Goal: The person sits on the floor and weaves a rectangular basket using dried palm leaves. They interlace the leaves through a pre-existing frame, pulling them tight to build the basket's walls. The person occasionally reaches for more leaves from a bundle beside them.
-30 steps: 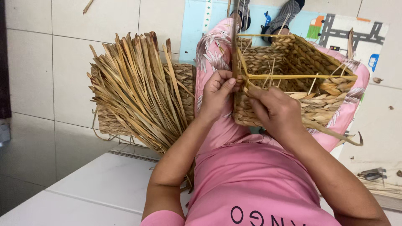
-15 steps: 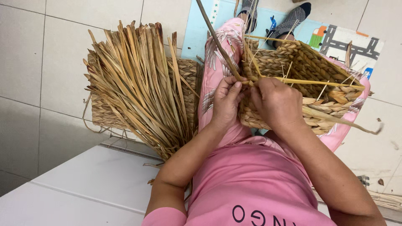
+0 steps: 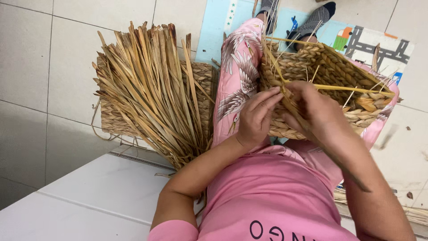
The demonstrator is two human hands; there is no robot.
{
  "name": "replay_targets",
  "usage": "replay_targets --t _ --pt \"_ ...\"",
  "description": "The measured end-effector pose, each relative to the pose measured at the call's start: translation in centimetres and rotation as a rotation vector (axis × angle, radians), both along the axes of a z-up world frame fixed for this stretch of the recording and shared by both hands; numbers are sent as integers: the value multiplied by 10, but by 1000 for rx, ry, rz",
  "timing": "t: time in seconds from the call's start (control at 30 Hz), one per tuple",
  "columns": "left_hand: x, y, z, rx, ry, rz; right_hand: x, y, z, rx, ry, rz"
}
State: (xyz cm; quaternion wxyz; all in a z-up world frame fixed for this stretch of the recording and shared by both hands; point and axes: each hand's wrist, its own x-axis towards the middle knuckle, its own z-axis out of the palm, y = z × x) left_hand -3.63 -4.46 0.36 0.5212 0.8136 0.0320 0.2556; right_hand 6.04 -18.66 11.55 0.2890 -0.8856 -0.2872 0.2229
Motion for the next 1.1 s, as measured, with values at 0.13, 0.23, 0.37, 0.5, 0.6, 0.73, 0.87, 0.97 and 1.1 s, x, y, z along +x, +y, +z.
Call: replay_targets --t 0.13,0.23,0.37,0.5,0.6,0.73,0.87,0.97,1.1 --pt "-4 -3 0 96 -61 -43 8 -15 -4 325 -8 171" --pt "-4 4 -5 -223 38 -157 5 -23 -11 214 34 18" --pt "4 25 2 -330 235 -224 4 -27 -7 164 -20 -3" --pt "26 50 30 317 -77 -302 2 -30 5 152 -98 33" --pt "44 45 43 494 -63 -408 1 -28 8 155 -181 60" --pt "65 44 44 589 110 -531 -1 -28 13 174 -213 6" --pt "78 49 43 452 183 -588 -6 -46 8 244 -445 -68" --pt "78 51 44 360 161 -575 -28 -58 -6 350 -492 -120" --pt "79 50 43 340 167 -567 -43 -37 -40 199 -471 -108"
